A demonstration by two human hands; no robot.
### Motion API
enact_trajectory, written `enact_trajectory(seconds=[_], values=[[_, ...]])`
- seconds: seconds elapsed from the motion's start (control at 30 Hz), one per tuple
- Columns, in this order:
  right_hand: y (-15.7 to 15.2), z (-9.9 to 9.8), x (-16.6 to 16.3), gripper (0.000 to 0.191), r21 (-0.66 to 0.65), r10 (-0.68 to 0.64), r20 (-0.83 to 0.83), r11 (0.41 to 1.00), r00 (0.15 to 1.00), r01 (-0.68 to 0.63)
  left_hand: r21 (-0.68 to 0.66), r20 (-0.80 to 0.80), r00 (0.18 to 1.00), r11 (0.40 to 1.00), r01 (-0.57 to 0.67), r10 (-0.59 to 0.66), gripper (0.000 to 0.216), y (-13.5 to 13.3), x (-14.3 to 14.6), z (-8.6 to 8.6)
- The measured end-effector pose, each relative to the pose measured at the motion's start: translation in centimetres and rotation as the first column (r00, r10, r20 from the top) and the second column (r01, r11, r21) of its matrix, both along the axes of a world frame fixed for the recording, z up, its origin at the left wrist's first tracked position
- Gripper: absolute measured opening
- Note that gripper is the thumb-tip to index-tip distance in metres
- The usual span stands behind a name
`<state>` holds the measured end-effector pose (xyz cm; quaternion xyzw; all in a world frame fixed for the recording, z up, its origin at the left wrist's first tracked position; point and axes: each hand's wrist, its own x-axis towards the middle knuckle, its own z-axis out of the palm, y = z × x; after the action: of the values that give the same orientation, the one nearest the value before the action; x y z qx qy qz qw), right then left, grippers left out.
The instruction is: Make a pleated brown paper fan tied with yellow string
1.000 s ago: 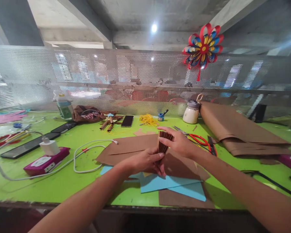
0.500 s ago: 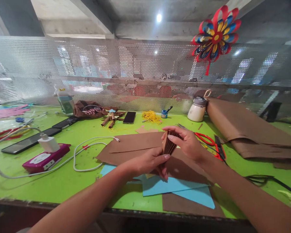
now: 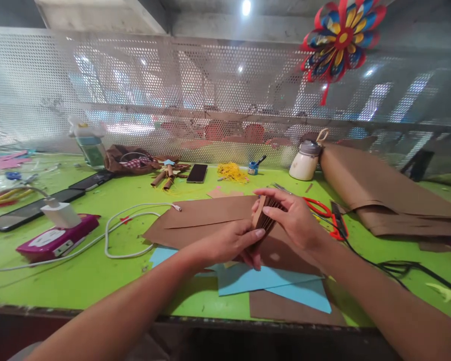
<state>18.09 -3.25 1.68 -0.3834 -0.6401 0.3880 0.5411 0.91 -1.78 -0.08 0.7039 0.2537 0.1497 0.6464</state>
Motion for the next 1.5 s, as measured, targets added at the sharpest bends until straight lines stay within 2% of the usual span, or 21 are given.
enact_trajectory(seconds=[0.13,0.2,0.33,0.43,0.5,0.7,0.83,1.0,1.07,1.13,1.23,1.3,1.37,1.5], values=[[0.2,-0.4,0.0,0.035,0.014,-0.037,-0.020,0.999,0.999,0.037,-0.012,0.024,0.997,0.997,-0.079,0.079,0.041,0.2,0.2,-0.2],[0.3,-0.6,0.0,0.035,0.024,-0.014,-0.039,1.000,0.999,0.015,-0.042,0.060,0.992,0.993,-0.107,0.109,0.041,0.2,0.2,-0.2],[0.2,-0.7,0.2,0.035,0.009,0.083,-0.096,0.997,0.992,-0.083,-0.181,0.141,0.987,0.982,-0.056,0.082,0.042,0.1,0.1,0.0],[-0.1,-0.5,0.2,0.036,-0.016,0.145,-0.144,0.989,0.979,-0.149,-0.318,0.207,0.976,0.948,0.002,0.068,0.048,0.1,-0.2,0.0],[-0.2,-0.3,0.3,0.037,-0.025,0.161,-0.147,0.986,0.976,-0.166,-0.323,0.229,0.971,0.946,0.008,0.070,0.052,0.2,-0.3,-0.1],[-0.1,0.0,0.8,0.045,-0.033,0.121,-0.102,0.992,0.987,-0.125,-0.117,0.190,0.973,0.987,-0.113,0.134,0.048,0.6,-0.2,0.0],[0.1,0.0,1.2,0.050,-0.033,0.096,-0.135,0.994,0.986,-0.101,0.073,0.160,0.948,0.954,-0.290,0.276,0.031,0.7,0.2,0.1],[0.3,-0.4,1.0,0.046,-0.103,0.075,-0.148,0.991,0.986,-0.091,0.260,0.145,0.906,0.869,-0.422,0.397,0.019,0.9,0.5,-0.4],[0.3,-0.6,0.6,0.042,-0.104,0.048,-0.114,0.993,0.992,-0.060,0.375,0.138,0.890,0.809,-0.452,0.434,0.017,0.8,0.3,-0.5],[0.3,-0.9,0.2,0.041,-0.106,0.023,-0.086,0.994,0.996,-0.032,0.544,0.107,0.867,0.701,-0.460,0.486,0.016,0.7,0.1,-0.4],[0.2,-1.0,-0.3,0.042,-0.134,-0.007,-0.100,0.991,0.995,-0.006,0.769,0.045,0.825,0.508,-0.389,0.564,0.014,0.4,-0.2,-0.2],[0.2,-1.1,-0.3,0.041,-0.153,-0.026,-0.114,0.988,0.993,0.008,0.843,0.012,0.817,0.434,-0.318,0.576,0.014,0.3,-0.4,-0.1],[0.2,-1.1,-0.3,0.040,-0.165,-0.029,-0.112,0.986,0.993,0.010,0.866,-0.004,0.826,0.415,-0.279,0.564,0.014,0.2,-0.4,-0.2],[0.3,-1.1,-0.1,0.039,-0.180,-0.057,-0.099,0.983,0.993,0.038,0.836,0.027,0.850,0.455,-0.309,0.527,0.013,0.2,-0.3,-0.3]])
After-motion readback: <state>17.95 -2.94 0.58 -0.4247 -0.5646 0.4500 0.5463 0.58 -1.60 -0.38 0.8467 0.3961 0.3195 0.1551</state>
